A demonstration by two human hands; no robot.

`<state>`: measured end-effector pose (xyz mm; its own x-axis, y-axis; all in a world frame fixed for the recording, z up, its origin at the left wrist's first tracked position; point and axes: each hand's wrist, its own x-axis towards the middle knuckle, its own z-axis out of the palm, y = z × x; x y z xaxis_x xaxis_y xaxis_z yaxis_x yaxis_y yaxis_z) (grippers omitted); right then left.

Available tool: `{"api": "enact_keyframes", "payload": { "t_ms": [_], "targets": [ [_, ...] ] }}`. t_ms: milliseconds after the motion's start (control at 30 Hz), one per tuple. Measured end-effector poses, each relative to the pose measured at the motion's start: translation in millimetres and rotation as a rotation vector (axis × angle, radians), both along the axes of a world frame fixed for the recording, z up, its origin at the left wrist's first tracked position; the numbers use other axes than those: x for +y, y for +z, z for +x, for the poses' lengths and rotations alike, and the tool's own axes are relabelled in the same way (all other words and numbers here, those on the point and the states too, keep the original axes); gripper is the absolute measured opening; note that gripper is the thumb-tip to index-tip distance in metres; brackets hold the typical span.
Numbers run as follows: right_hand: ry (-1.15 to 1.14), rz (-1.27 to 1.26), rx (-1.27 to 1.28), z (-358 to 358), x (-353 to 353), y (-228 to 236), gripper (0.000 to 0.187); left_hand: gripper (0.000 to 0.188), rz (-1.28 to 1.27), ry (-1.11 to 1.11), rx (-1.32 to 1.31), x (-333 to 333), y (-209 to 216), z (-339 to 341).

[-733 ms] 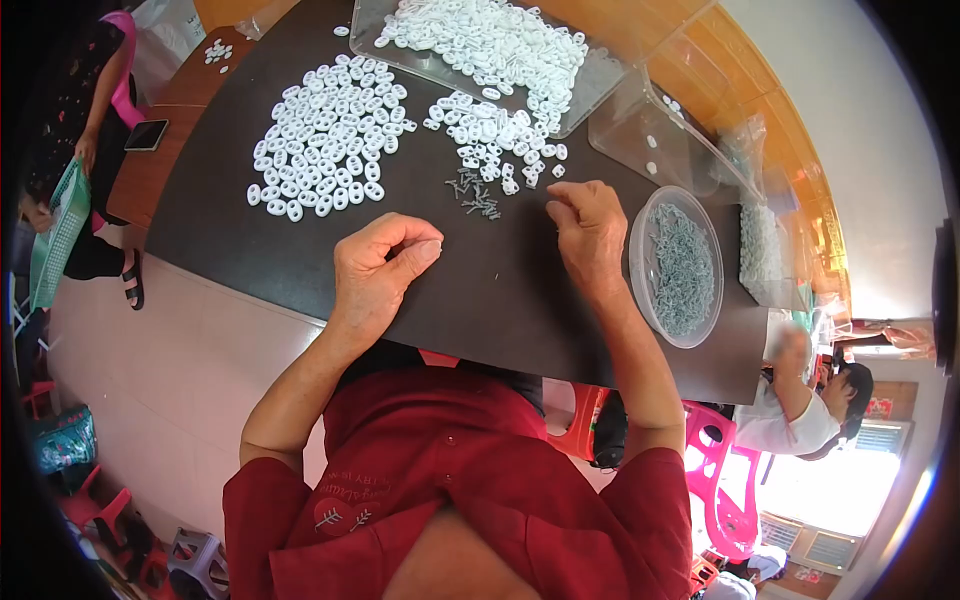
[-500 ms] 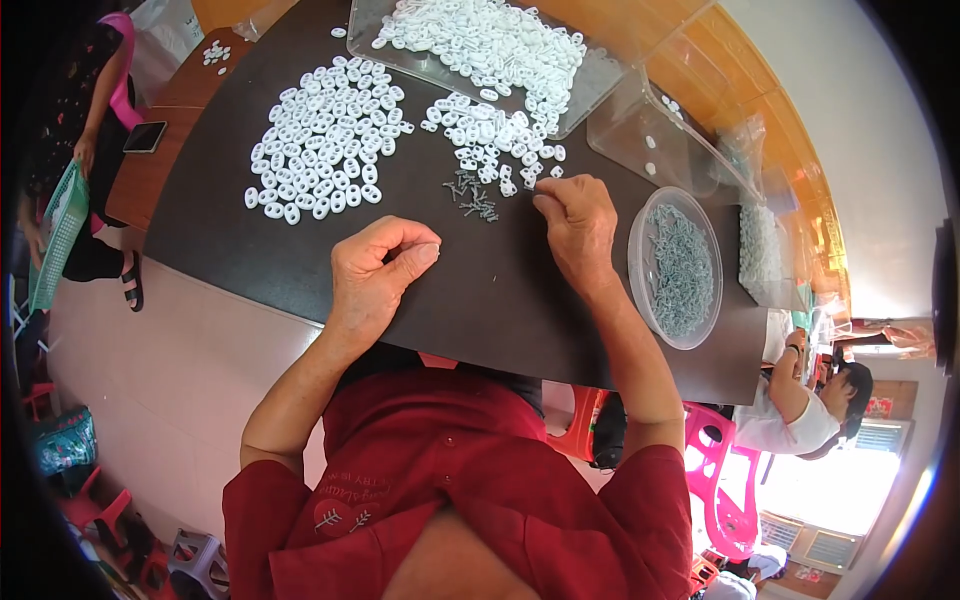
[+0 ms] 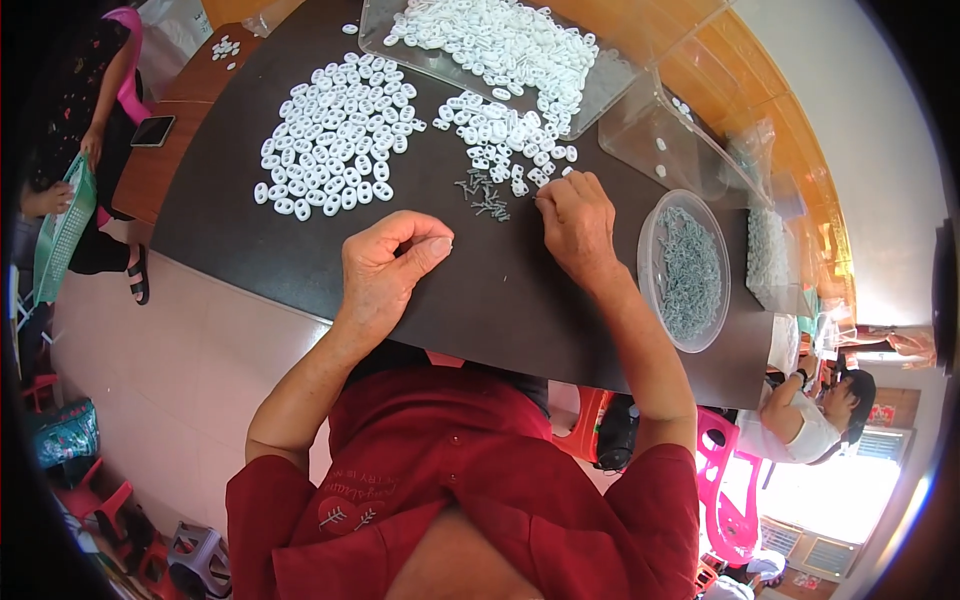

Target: Assembling small plastic rings with metal components by hand.

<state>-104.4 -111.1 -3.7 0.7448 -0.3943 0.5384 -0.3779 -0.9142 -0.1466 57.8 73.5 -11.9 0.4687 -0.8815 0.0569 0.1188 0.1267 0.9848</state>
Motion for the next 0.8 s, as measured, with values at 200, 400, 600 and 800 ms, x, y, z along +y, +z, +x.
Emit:
{"api": "enact_keyframes", "payload": {
  "t_ms": [200, 400, 600, 800],
  "targets": [
    [0.005, 0.252, -0.083, -4.7, 22.8, 6.5, 0.005, 0.008, -0.071, -0.029, 0.258, -3.6, 6.9, -10.2],
    [-0.056, 0.913, -0.121, -0.1, 72.1, 46.9, 0.009, 0.01, -0.046, -0.051, 0.403, -0.6, 11.7, -17.1],
    [0.112, 1.02, -0.191, 7.9, 84.6, 51.2, 0.019, 0.01, -0.053, -0.055, 0.387, 1.4, 13.1, -22.6],
    [0.106, 1.051, -0.191, 10.3, 89.6, 54.2, 0.018, 0.01, -0.078, -0.08, 0.346, 5.0, 13.4, -23.6]
  ]
}}
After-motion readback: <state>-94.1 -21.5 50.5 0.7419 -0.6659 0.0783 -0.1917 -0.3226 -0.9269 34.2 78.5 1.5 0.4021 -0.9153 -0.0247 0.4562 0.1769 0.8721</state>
